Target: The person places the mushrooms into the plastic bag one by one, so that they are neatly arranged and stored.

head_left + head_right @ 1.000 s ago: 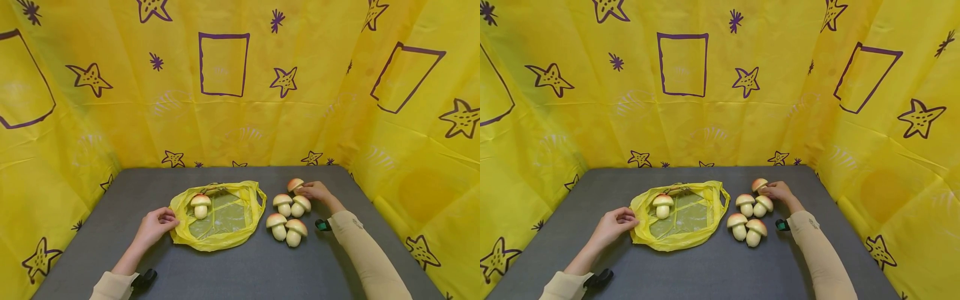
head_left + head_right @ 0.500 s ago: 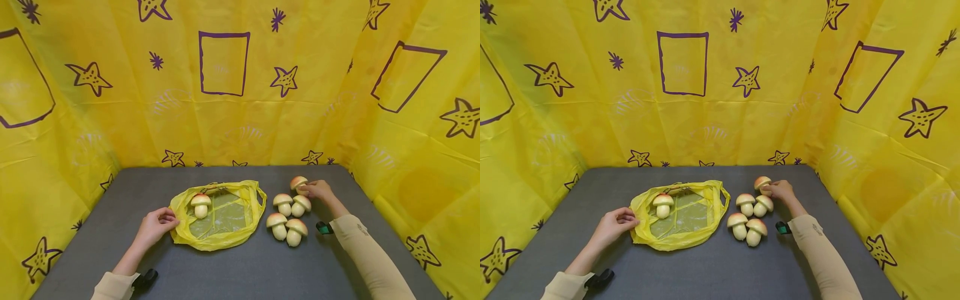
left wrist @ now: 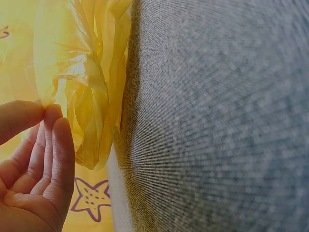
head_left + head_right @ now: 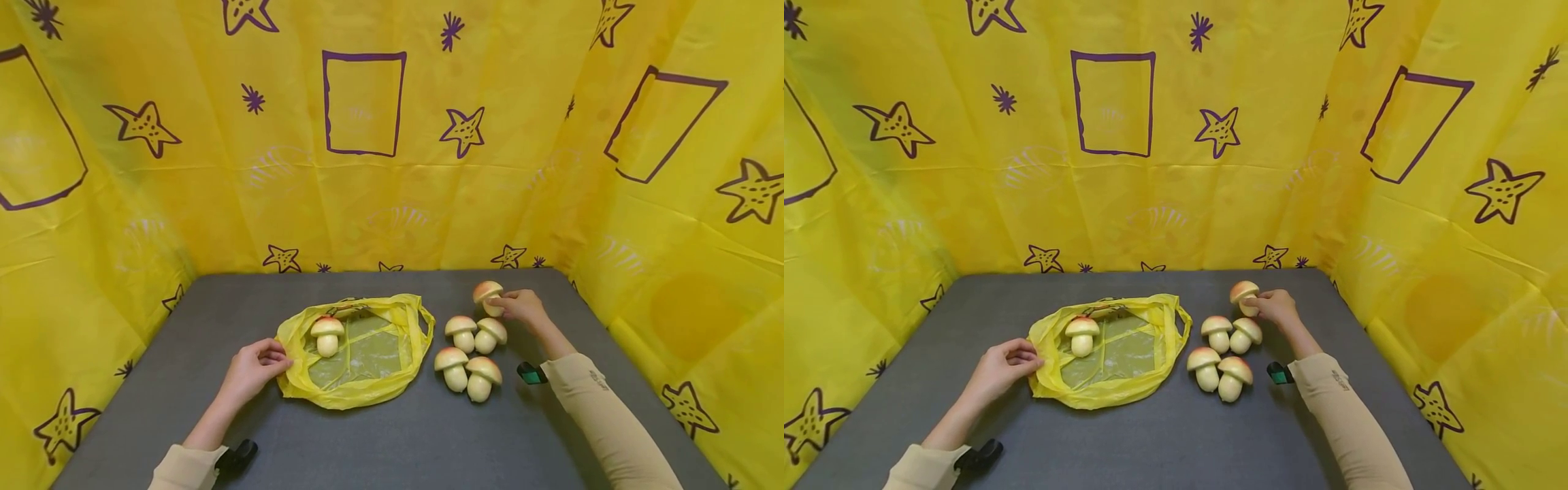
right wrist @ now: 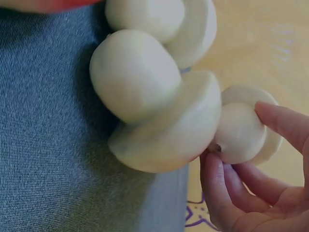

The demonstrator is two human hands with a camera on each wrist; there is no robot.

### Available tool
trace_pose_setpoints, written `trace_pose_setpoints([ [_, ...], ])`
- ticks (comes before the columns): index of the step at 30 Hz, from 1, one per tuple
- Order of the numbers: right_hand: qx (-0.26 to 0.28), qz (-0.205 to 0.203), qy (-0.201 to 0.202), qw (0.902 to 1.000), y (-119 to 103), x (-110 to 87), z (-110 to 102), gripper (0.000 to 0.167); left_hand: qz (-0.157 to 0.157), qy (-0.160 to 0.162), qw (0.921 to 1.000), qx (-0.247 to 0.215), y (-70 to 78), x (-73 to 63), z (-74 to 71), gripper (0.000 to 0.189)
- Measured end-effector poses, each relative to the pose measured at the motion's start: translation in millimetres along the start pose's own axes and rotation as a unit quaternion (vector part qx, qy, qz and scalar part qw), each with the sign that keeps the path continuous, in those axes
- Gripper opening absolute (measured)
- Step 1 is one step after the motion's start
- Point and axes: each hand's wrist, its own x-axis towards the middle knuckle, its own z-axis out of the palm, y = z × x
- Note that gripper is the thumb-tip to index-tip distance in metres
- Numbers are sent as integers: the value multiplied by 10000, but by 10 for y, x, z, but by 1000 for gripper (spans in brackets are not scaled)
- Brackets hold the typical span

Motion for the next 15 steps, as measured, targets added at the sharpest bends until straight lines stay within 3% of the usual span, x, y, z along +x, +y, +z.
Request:
trace_pose_setpoints([
  [15,288,-205,-339,9988,-245,-212,20,73,13,10,10000,73,5,6,6,25],
])
